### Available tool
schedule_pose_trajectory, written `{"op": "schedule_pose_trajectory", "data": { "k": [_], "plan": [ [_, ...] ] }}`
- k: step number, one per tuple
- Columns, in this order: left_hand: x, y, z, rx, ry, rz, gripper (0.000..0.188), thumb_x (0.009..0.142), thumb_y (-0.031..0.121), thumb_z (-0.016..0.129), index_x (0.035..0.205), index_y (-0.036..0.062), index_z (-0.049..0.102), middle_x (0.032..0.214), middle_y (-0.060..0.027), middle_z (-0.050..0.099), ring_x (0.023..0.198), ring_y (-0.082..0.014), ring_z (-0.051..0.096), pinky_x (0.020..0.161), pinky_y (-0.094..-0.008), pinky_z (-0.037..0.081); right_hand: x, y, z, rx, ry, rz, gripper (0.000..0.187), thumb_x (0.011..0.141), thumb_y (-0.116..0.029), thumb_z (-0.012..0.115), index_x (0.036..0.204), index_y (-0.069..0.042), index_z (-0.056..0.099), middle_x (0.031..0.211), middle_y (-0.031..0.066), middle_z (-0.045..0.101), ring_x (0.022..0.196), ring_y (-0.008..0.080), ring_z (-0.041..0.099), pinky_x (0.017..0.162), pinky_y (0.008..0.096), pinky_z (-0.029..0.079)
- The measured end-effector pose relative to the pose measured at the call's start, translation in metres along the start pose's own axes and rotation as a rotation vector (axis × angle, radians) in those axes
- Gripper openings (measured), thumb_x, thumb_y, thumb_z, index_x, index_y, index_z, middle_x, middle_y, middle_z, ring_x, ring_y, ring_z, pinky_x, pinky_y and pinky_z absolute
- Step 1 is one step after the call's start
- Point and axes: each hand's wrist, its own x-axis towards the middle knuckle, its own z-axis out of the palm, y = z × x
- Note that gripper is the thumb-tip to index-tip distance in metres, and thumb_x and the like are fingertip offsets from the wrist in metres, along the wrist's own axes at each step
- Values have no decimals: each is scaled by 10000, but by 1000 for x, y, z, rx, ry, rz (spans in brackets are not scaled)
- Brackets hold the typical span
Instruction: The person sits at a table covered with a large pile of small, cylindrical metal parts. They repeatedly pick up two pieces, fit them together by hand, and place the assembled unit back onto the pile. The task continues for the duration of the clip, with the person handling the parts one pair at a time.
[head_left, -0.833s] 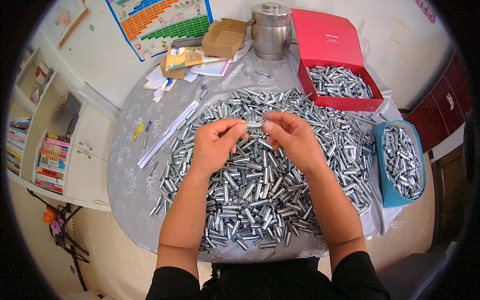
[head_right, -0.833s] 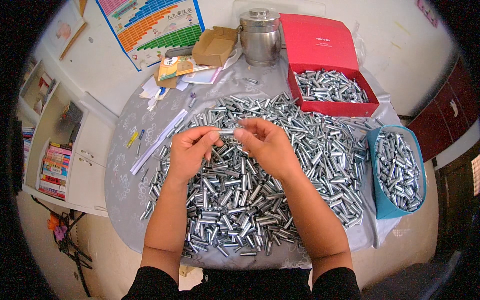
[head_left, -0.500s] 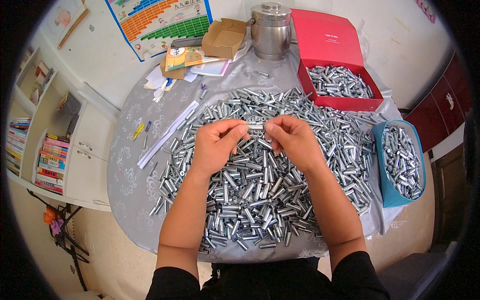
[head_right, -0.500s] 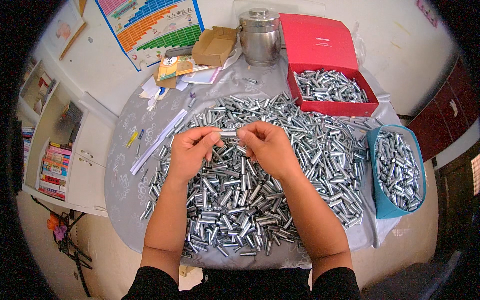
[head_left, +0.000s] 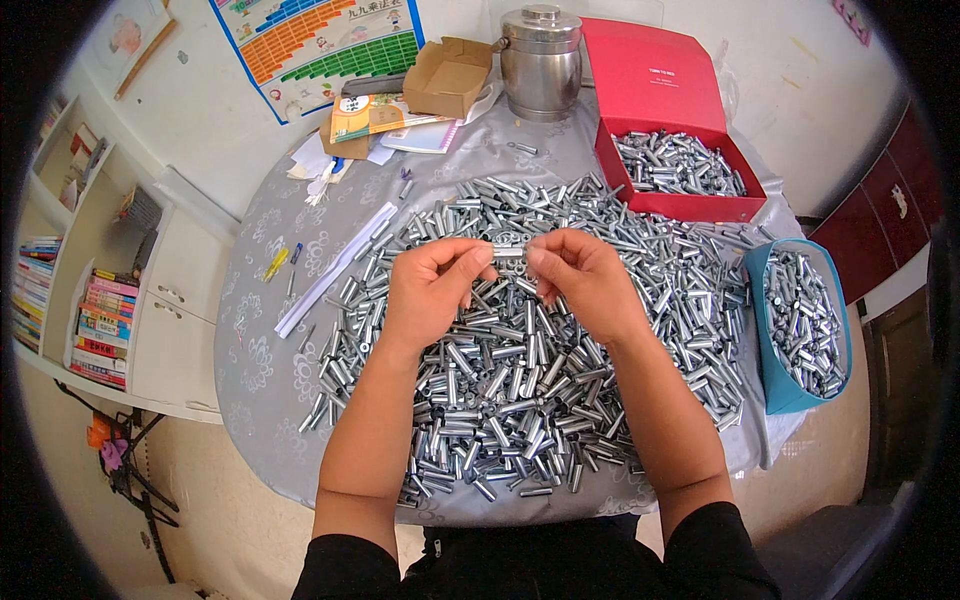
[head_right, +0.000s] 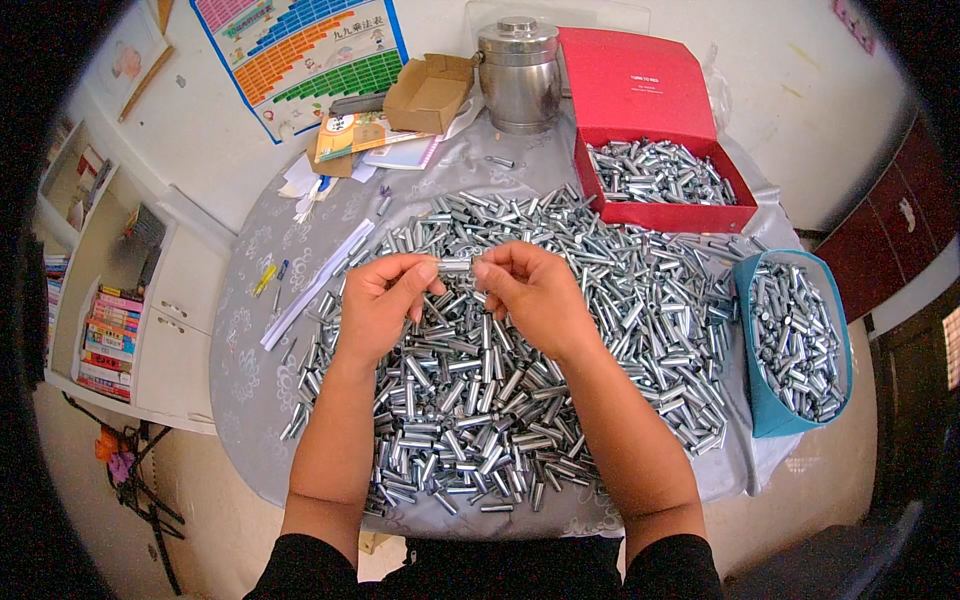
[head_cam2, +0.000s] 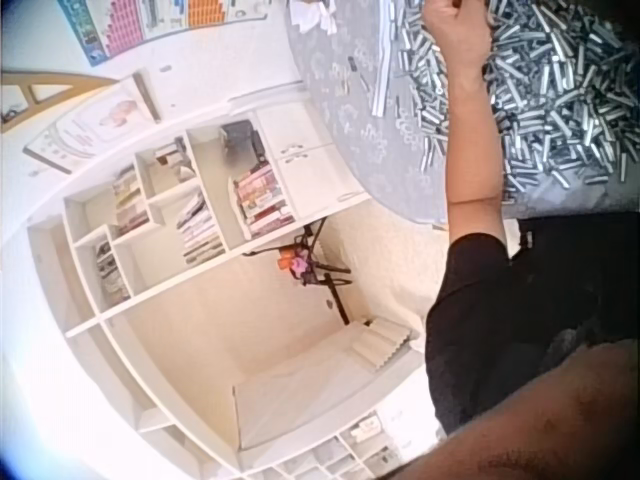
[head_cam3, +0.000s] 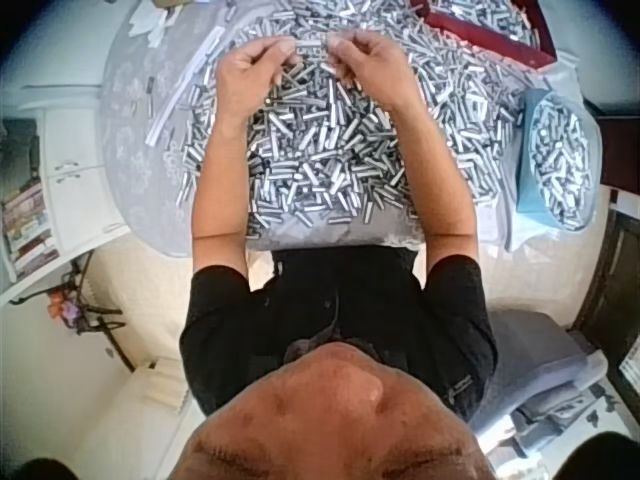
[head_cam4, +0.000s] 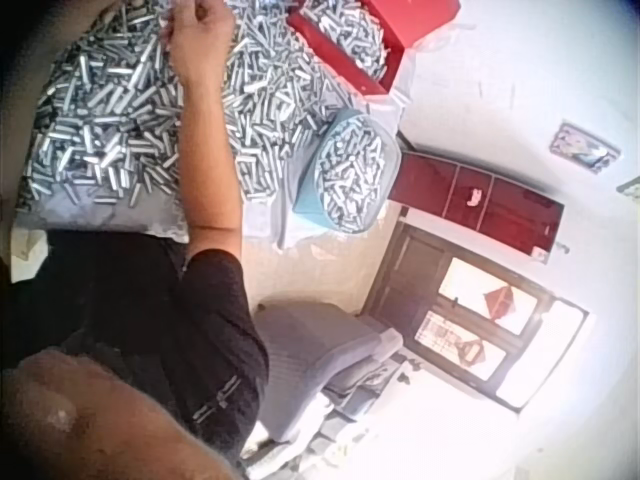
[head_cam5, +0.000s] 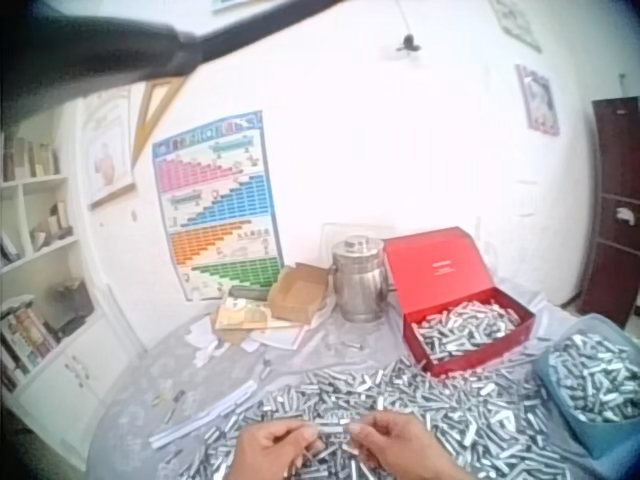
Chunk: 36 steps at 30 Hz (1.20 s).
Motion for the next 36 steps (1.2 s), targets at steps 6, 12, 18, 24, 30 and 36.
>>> {"op": "schedule_pose_trajectory", "data": {
  "k": [6, 12, 18, 24, 30, 36],
  "plan": [
    [-1, -1, 0, -15, 11, 1, 197, 923, 181, 639, 953, -5, 696, 750, -45, 677, 517, -43, 489, 475, -181, 397, -2, -6, 5, 39, 15, 51, 177, 915, -119, 639, 1042, 4, 637, 775, 19, 617, 618, 75, 551, 575, 207, 460],
    [1, 0, -4, -22, 28, -27, 238, 933, 223, 630, 838, 11, 686, 705, -23, 656, 503, -35, 469, 463, -182, 373, 1, 2, 0, -183, 158, -204, 287, 857, -47, 656, 1143, -29, 636, 881, 31, 617, 703, 83, 556, 622, 223, 468],
    [1, 0, 1, -13, 17, -29, 213, 925, 209, 642, 878, 8, 695, 714, -23, 659, 506, -34, 472, 466, -180, 372, -4, 0, 6, -245, 57, -234, 333, 838, -40, 673, 1168, -38, 638, 929, 34, 629, 725, 72, 537, 639, 222, 458],
    [0, -1, 0, -67, -66, -11, 186, 911, 151, 651, 985, -13, 699, 755, -45, 680, 517, -42, 486, 465, -176, 372, -5, -1, 11, -220, 20, -138, 185, 849, -89, 710, 1018, -19, 683, 692, -27, 595, 612, 48, 490, 576, 223, 429],
    [1, -1, -2, -100, -59, -48, 186, 907, 149, 653, 979, -16, 698, 756, -54, 682, 507, -44, 482, 459, -178, 370, -4, 4, 9, -334, 56, -225, 153, 838, -81, 712, 975, -26, 672, 713, 6, 588, 576, 75, 486, 556, 241, 419],
    [2, 0, -5, -159, -25, -113, 176, 908, 152, 645, 958, -8, 698, 769, -65, 685, 506, -41, 474, 452, -180, 360, -6, -2, 11, -452, 104, -329, 189, 819, -66, 710, 994, -21, 655, 848, 68, 596, 593, 120, 528, 580, 261, 449]
  ]
}}
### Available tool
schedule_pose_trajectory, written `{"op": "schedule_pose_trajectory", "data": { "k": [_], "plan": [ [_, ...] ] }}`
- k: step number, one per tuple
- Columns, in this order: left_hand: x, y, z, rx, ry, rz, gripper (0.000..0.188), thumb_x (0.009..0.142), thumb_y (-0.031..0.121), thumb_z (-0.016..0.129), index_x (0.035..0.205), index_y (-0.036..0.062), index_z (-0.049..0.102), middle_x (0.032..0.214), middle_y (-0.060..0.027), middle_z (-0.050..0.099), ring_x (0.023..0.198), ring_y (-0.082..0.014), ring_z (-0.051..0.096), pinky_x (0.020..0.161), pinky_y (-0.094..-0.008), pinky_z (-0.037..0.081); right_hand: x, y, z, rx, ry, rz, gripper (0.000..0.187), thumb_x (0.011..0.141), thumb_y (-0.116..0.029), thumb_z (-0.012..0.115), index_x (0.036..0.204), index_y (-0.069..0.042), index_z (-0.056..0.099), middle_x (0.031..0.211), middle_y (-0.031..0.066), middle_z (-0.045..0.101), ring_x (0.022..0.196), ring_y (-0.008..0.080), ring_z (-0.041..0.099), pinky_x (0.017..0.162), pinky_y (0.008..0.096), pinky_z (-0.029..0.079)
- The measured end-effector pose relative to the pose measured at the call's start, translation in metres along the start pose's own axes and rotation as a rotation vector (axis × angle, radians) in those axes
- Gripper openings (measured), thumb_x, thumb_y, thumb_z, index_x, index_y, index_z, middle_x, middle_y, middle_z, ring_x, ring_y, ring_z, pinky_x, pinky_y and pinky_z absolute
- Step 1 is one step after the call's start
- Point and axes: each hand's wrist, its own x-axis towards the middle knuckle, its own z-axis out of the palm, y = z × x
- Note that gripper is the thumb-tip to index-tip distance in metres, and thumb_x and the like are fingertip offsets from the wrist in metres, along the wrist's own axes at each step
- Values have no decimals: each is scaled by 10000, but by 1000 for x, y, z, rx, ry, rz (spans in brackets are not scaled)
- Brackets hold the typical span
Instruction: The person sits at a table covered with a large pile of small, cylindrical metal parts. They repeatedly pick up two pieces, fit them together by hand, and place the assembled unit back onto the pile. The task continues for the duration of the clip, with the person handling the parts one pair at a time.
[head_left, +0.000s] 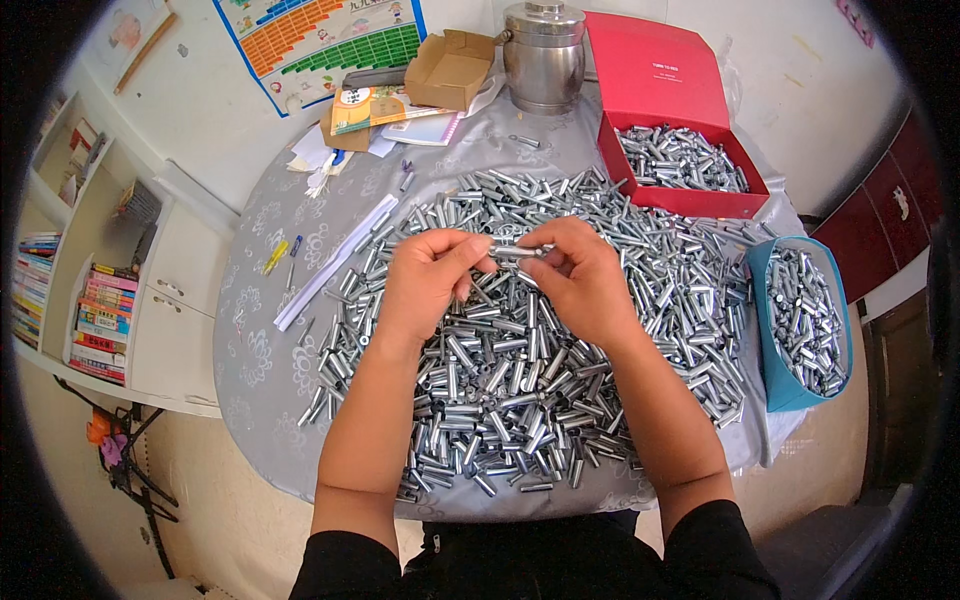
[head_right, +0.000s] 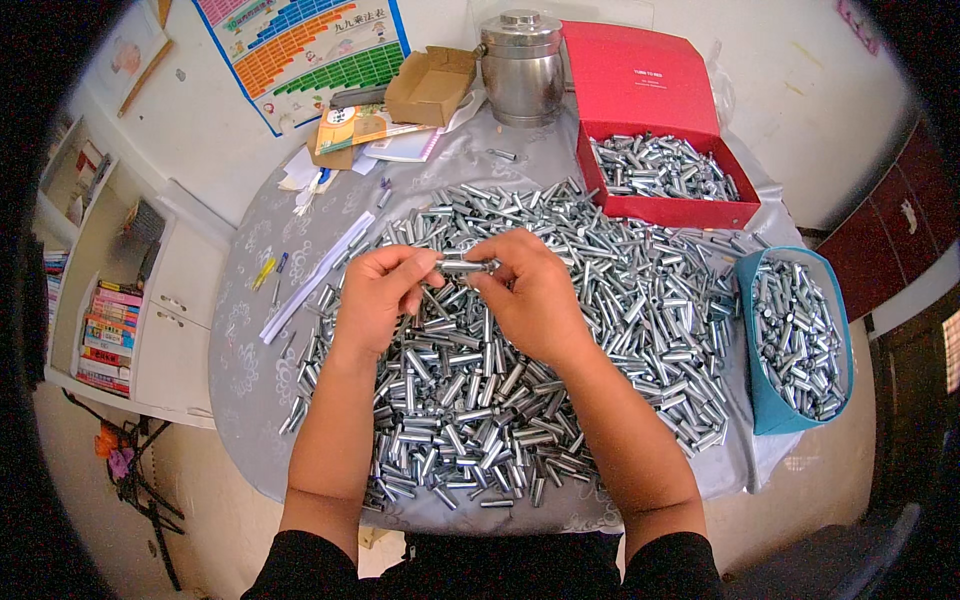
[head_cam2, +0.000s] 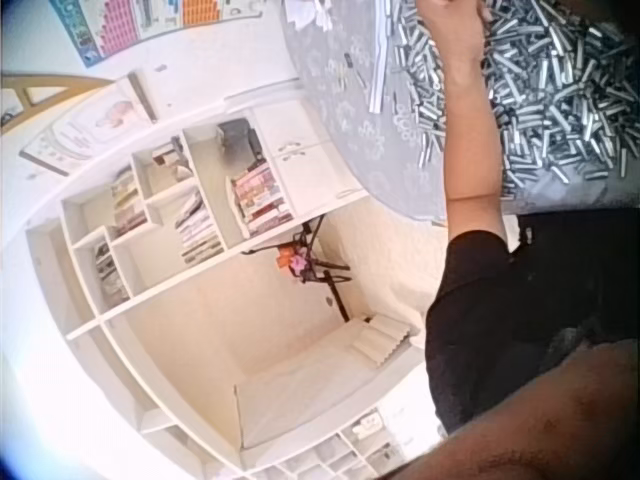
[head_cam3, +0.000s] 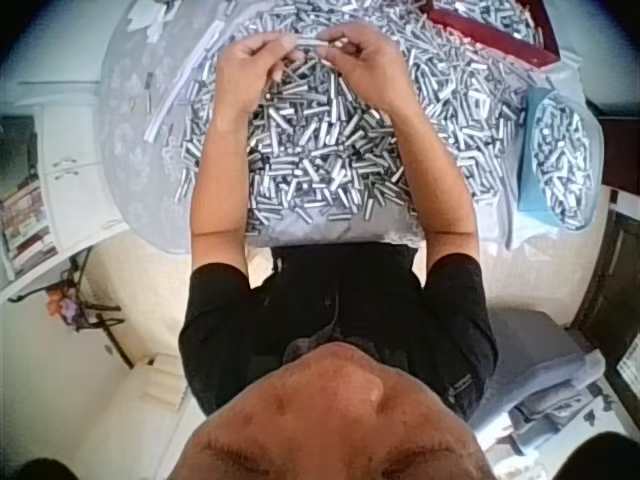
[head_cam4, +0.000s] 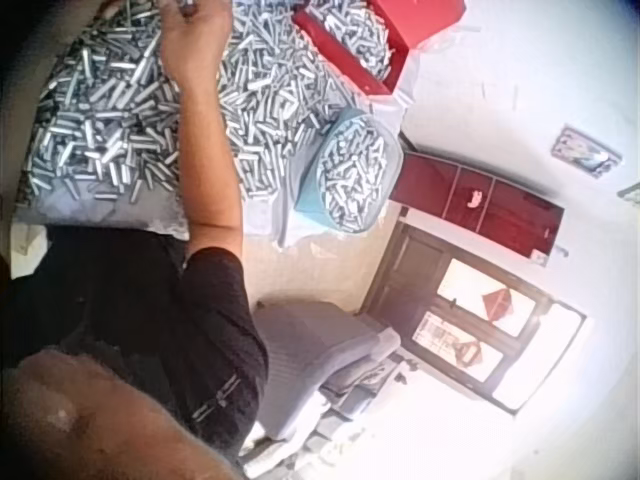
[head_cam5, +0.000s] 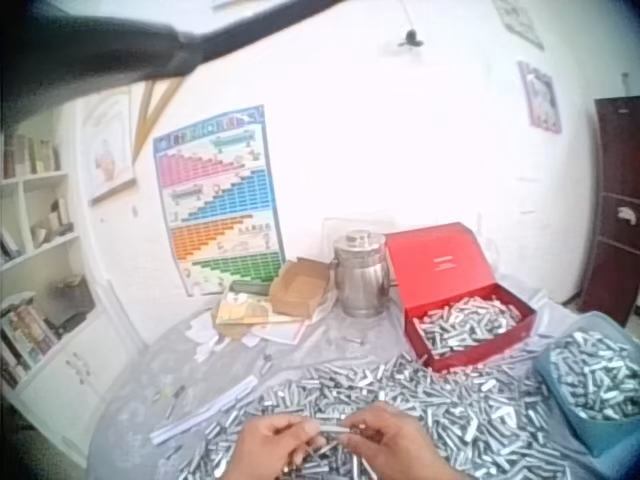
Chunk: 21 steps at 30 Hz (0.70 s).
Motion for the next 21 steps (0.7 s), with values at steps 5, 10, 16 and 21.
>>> {"op": "schedule_pose_trajectory", "data": {
  "k": [5, 10, 16, 21],
  "plan": [
    [7, -4, -7, 26, 163, 119, 181, 903, 138, 638, 1007, 0, 691, 793, -75, 689, 509, -36, 459, 470, -173, 367, 3, -1, -6, -110, 179, 142, 229, 800, -49, 705, 1021, -31, 647, 869, 91, 600, 663, 147, 570, 610, 288, 472],
    [9, -3, -13, 236, 315, 168, 258, 907, 126, 624, 1142, 25, 652, 771, -44, 674, 520, -16, 428, 474, -172, 327, 4, -2, -15, -237, -67, -173, 156, 763, -51, 698, 916, -39, 672, 884, 111, 628, 759, 272, 610, 666, 362, 492],
    [12, 3, -25, 156, 506, 358, 300, 905, 111, 621, 1195, 36, 626, 694, 9, 603, 507, 2, 374, 448, -180, 267, -5, -13, -13, -227, -654, -287, 104, 742, -125, 715, 832, -79, 689, 853, 94, 614, 850, 298, 612, 741, 404, 493],
    [8, 13, -31, 50, 590, 424, 276, 904, 97, 619, 1172, 30, 637, 688, 17, 584, 507, 4, 356, 448, -169, 244, -17, -19, -1, -382, -823, -321, 180, 725, -159, 739, 883, -106, 670, 933, 102, 574, 919, 315, 604, 770, 418, 496]
  ]
}}
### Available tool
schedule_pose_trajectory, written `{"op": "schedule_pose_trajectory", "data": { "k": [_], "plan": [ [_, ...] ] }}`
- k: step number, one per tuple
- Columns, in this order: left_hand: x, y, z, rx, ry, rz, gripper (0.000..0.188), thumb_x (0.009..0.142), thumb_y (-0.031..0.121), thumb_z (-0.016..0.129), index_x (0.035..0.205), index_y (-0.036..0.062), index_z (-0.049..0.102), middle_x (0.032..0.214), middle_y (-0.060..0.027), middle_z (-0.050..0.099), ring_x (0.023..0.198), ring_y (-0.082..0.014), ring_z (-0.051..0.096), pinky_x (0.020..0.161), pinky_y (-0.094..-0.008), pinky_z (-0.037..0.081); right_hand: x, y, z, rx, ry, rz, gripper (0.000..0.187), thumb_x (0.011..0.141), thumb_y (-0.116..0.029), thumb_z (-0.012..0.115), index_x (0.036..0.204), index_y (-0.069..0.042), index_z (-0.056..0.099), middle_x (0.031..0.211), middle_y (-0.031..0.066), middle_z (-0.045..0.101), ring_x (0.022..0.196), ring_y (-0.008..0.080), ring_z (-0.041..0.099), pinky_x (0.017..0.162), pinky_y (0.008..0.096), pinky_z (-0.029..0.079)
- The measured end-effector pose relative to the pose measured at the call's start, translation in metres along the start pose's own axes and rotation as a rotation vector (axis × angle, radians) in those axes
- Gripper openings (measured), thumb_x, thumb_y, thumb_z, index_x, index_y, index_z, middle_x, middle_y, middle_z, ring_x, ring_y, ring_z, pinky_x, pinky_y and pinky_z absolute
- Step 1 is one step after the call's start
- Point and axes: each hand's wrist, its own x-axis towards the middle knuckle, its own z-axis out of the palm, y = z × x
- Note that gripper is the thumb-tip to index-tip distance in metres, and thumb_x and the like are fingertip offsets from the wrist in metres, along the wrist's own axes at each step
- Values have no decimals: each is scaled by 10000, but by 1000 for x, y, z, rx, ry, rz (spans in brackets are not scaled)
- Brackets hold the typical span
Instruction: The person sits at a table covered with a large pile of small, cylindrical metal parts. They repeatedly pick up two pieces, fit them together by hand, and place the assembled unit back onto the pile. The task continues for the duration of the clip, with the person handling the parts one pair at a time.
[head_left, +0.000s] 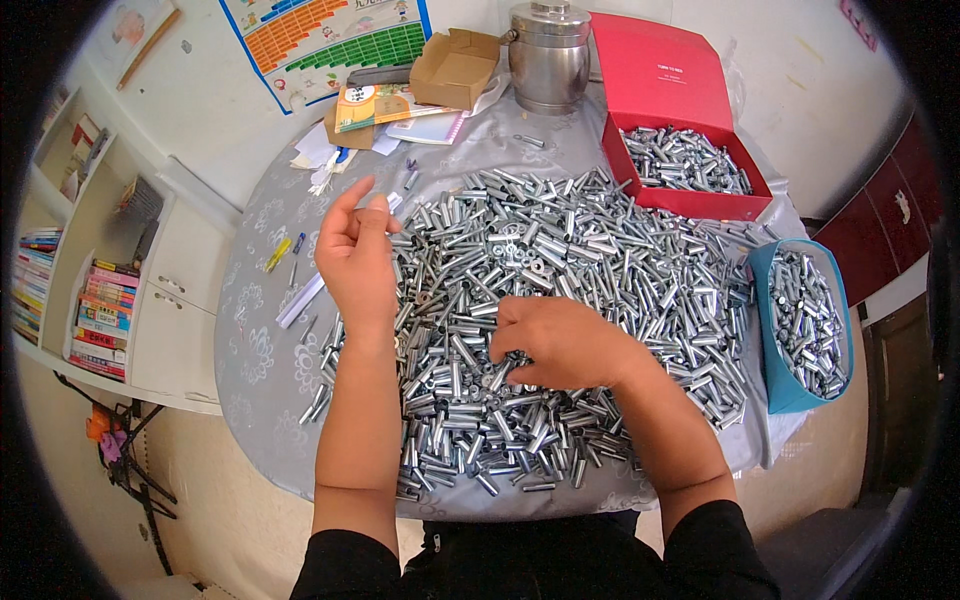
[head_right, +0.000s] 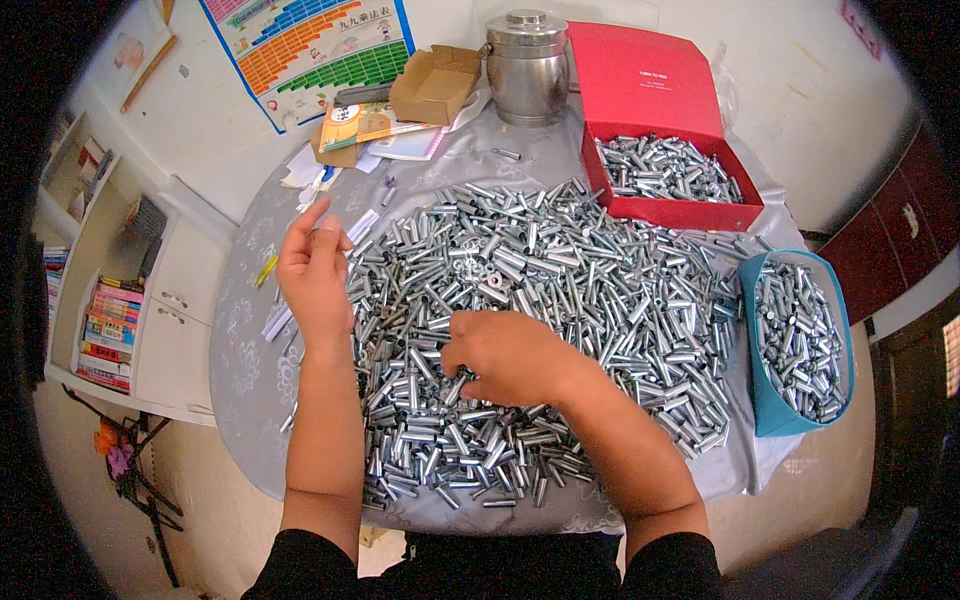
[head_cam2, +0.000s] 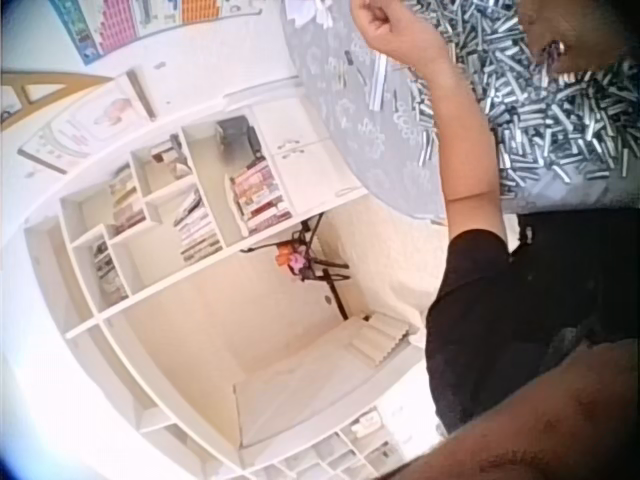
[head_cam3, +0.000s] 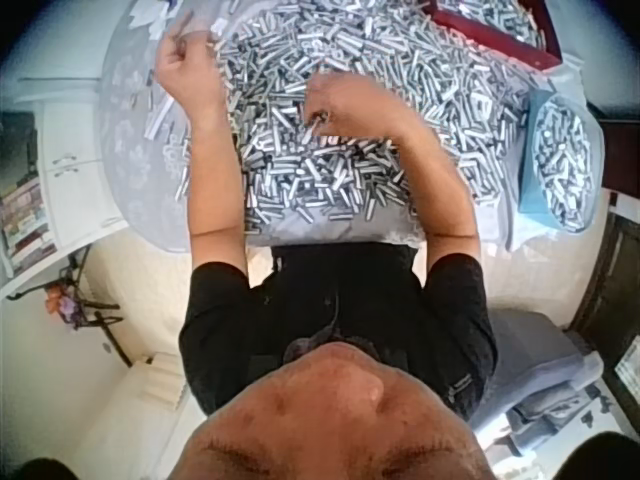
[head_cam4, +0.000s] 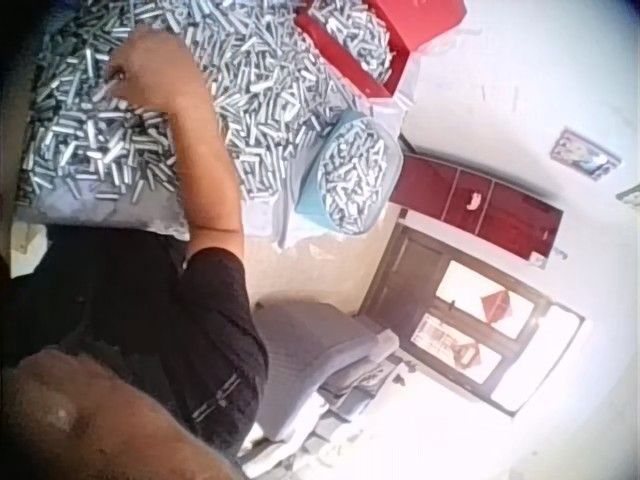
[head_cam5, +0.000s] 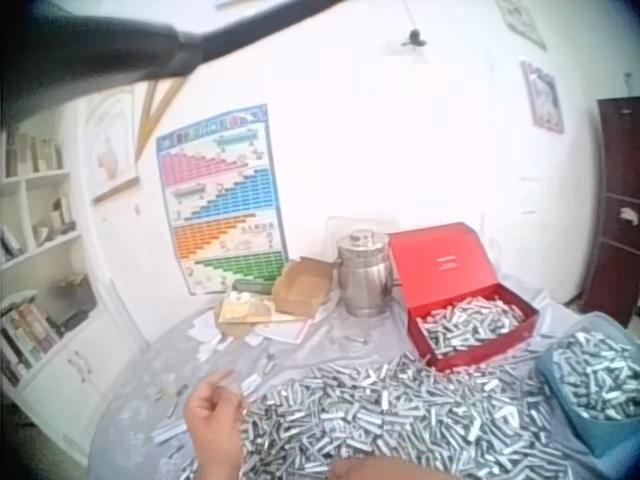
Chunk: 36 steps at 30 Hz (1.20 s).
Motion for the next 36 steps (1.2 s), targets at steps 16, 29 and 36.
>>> {"op": "schedule_pose_trajectory", "data": {
  "k": [16, 29, 36],
  "plan": [
    [-24, 2, 13, 103, -703, -145, 264, 846, 41, 694, 1111, 34, 692, 783, 43, 640, 649, -8, 493, 551, -174, 374, 2, 19, -16, 802, 593, 392, 153, 952, -165, 595, 954, -12, 585, 756, -11, 573, 629, 58, 517, 544, 212, 428],
    [-24, -8, 15, 144, -677, -268, 126, 918, 139, 629, 957, 22, 651, 756, -2, 644, 557, -17, 460, 496, -181, 364, 8, 23, -10, 947, 769, 329, 110, 916, -108, 645, 912, 0, 626, 735, 25, 629, 592, 80, 578, 543, 210, 484],
    [-27, -9, 18, -11, -722, -222, 121, 927, 141, 599, 985, 34, 596, 802, -18, 640, 596, -20, 474, 529, -178, 378, 8, 26, -9, 991, 744, 393, 108, 916, -98, 639, 903, 8, 623, 721, 34, 632, 594, 86, 587, 544, 225, 494]
  ]
}}
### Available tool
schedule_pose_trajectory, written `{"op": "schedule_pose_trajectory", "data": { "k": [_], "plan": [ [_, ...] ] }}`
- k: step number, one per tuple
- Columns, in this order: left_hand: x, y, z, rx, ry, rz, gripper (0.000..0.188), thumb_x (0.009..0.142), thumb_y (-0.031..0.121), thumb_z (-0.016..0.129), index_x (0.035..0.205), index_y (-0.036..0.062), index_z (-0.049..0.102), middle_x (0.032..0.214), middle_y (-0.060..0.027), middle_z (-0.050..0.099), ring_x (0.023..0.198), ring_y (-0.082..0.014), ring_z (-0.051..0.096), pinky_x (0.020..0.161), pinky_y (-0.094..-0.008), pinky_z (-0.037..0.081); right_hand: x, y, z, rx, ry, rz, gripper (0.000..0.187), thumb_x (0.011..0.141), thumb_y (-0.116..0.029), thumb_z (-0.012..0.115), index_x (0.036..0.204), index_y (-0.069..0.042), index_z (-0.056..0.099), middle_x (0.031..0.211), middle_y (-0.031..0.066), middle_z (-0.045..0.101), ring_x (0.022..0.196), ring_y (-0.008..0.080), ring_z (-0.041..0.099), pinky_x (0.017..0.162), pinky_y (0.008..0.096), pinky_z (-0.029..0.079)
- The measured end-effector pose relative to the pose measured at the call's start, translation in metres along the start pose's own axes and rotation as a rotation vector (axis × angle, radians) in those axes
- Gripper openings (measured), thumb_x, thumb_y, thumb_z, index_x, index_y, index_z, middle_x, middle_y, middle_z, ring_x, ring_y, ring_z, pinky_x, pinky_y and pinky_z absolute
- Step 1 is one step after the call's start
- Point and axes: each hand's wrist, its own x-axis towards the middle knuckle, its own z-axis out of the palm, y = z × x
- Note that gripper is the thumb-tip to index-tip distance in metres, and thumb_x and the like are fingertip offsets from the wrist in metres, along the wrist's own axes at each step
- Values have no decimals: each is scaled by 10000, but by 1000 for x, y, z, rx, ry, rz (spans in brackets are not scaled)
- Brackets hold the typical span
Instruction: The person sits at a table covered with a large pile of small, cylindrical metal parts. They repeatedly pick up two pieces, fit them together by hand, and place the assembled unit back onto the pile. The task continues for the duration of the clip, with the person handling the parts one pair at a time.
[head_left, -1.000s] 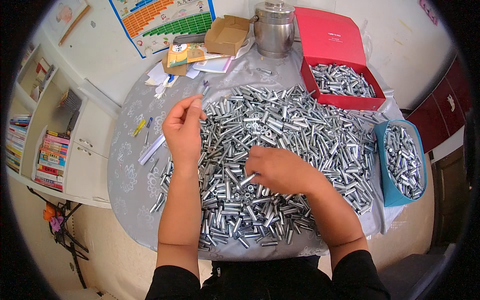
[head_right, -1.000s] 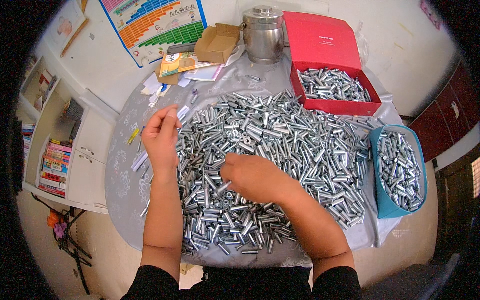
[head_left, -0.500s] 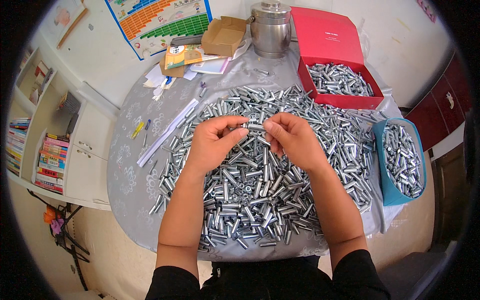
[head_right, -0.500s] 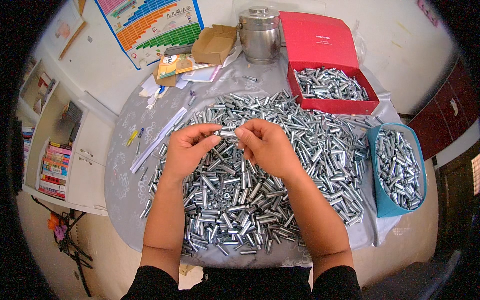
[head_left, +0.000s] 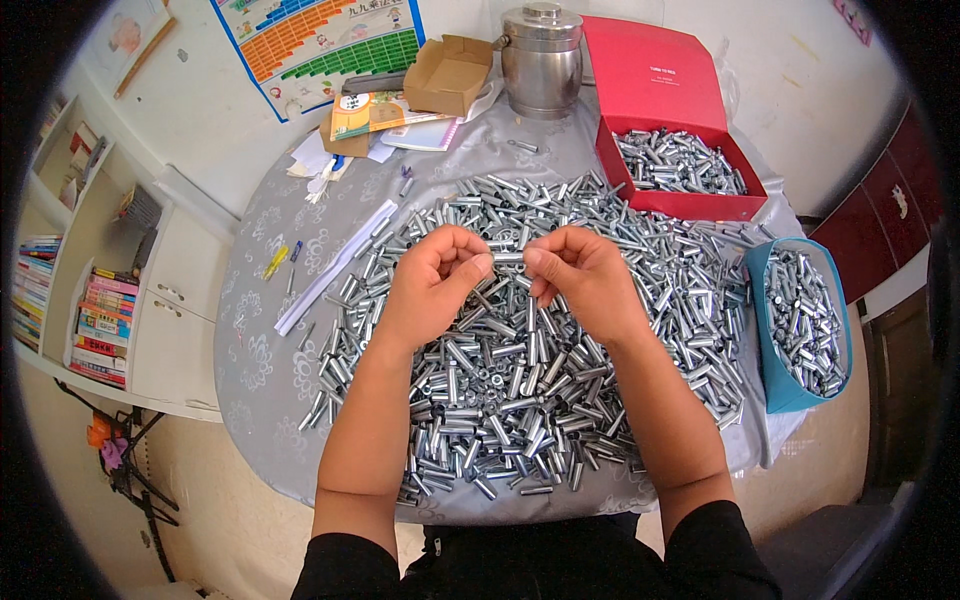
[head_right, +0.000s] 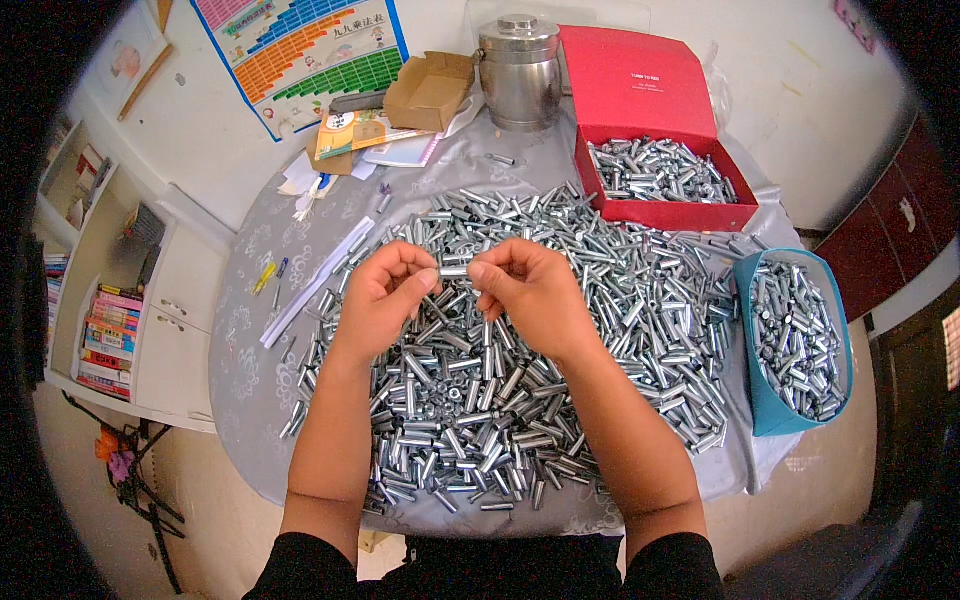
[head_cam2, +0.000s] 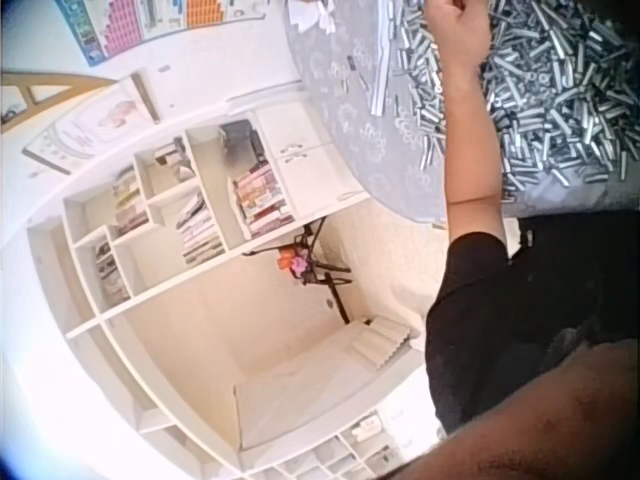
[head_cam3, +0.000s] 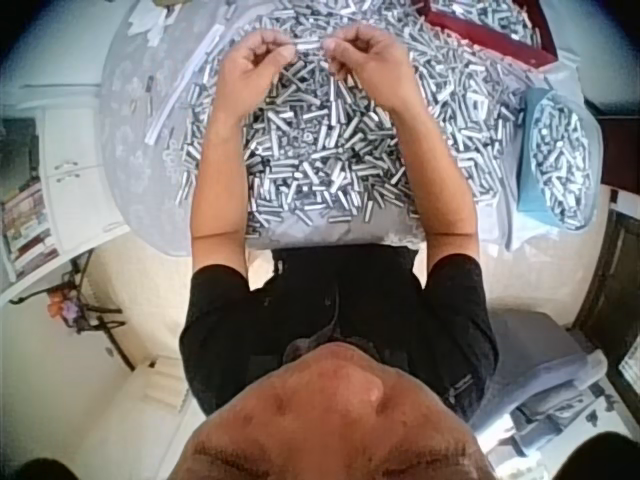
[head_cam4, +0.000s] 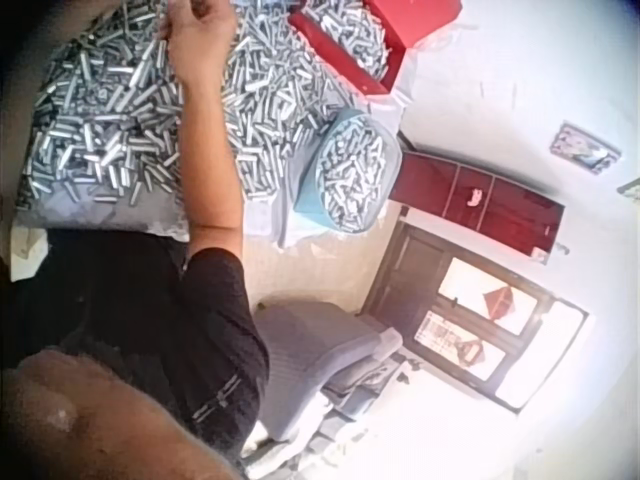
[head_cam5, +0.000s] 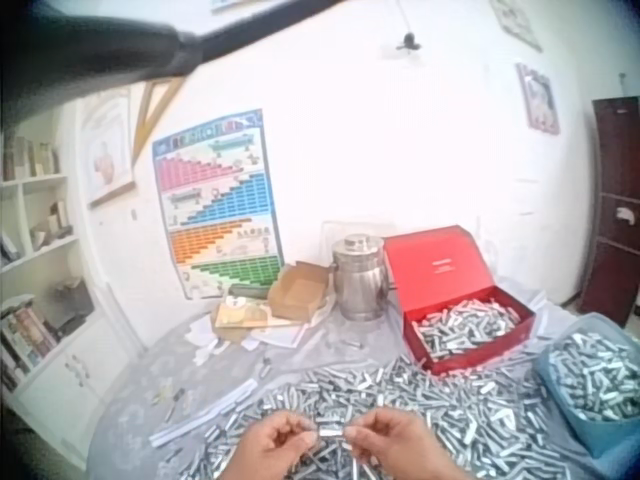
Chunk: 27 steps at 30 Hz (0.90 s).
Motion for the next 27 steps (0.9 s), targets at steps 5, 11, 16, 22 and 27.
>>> {"op": "schedule_pose_trajectory", "data": {
  "k": [5, 11, 16, 22, 27],
  "plan": [
    [-3, 5, -1, 31, -80, -2, 95, 923, 128, 595, 957, 40, 582, 786, -10, 626, 606, -24, 482, 534, -178, 381, -1, -3, 2, 6, 28, 3, 118, 920, -105, 635, 903, 11, 617, 731, 35, 632, 605, 91, 597, 541, 227, 498],
    [-2, 3, -8, 73, -127, -75, 137, 955, 176, 549, 941, 41, 571, 761, -14, 600, 602, -42, 487, 537, -196, 393, -1, 0, 3, 29, 4, -14, 128, 924, -112, 633, 894, 10, 609, 759, 40, 637, 628, 97, 613, 556, 230, 509],
    [-2, 10, -1, 70, -91, -63, 183, 980, 210, 512, 910, 48, 559, 762, -25, 598, 591, -56, 483, 538, -207, 400, 0, 2, 2, 57, 5, -13, 110, 923, -93, 629, 902, 13, 610, 762, 41, 639, 643, 102, 624, 563, 232, 518],
    [-4, 2, -6, 75, -62, -216, 213, 991, 225, 491, 886, 48, 545, 736, -16, 577, 577, -59, 482, 530, -213, 401, -1, 2, 5, 43, 0, -23, 104, 922, -89, 628, 901, 12, 610, 754, 49, 646, 629, 102, 620, 560, 232, 519],
    [-3, 6, 1, 144, -41, -58, 256, 979, 243, 500, 839, 36, 555, 660, 13, 554, 569, -46, 465, 513, -214, 373, 0, 4, 3, 68, 18, -9, 111, 920, -97, 635, 899, 9, 610, 739, 48, 645, 621, 102, 619, 556, 232, 519]
  ]
}}
